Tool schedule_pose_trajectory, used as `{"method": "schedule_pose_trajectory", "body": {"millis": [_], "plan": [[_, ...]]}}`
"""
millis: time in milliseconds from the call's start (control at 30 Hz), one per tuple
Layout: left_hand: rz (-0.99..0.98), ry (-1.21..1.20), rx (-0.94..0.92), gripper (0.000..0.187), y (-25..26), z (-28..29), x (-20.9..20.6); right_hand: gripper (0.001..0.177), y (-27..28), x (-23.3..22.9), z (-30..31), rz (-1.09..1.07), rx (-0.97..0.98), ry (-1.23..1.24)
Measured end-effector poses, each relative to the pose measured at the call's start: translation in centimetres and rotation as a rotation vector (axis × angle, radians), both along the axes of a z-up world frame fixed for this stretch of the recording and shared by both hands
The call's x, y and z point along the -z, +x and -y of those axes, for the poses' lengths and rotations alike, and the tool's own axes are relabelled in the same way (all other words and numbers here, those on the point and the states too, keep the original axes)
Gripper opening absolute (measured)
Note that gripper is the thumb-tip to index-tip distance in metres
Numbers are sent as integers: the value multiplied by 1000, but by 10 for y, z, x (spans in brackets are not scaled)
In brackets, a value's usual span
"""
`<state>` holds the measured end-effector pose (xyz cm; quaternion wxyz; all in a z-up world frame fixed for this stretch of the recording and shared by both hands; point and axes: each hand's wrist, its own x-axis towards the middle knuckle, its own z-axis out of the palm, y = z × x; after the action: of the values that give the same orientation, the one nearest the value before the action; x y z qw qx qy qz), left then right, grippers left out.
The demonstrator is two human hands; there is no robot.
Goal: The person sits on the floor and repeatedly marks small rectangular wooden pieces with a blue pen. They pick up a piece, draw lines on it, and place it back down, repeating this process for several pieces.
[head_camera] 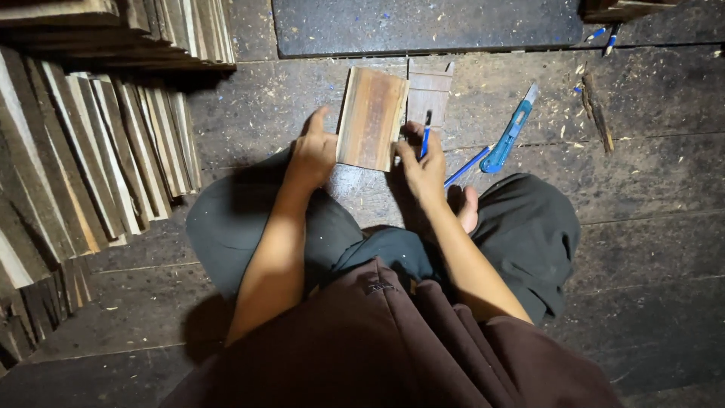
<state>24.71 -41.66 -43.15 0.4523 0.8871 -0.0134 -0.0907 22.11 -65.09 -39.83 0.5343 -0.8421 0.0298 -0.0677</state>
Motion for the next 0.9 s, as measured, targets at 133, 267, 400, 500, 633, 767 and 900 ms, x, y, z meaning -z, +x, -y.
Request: {"method": "schedule_pose_trajectory", "body": {"millis": [133,267,400,500,633,767,900], "plan": [[-254,-243,6,66,11,-8,6,69,6,12,-1,-330,161,383],[-219,-616,21,56,9,-3,-4,43,13,29,0,-298,278,661],[55,-361,-8,40,13,12,-45,35,19,-9,-3,-140,205,486],[331,-330,-34,33,13,17,-72,22,18,-39,-8,64,56,207],[493,-352,-34,12,10,17,-69,22,15,-36,-12,174,-12,56],[522,-411,-38,12,12,18,-74,24,14,-31,-14,200,-1,74],[536,-411,-10,8,11,17,-70,17,15,-35,-14,214,-8,81]]}}
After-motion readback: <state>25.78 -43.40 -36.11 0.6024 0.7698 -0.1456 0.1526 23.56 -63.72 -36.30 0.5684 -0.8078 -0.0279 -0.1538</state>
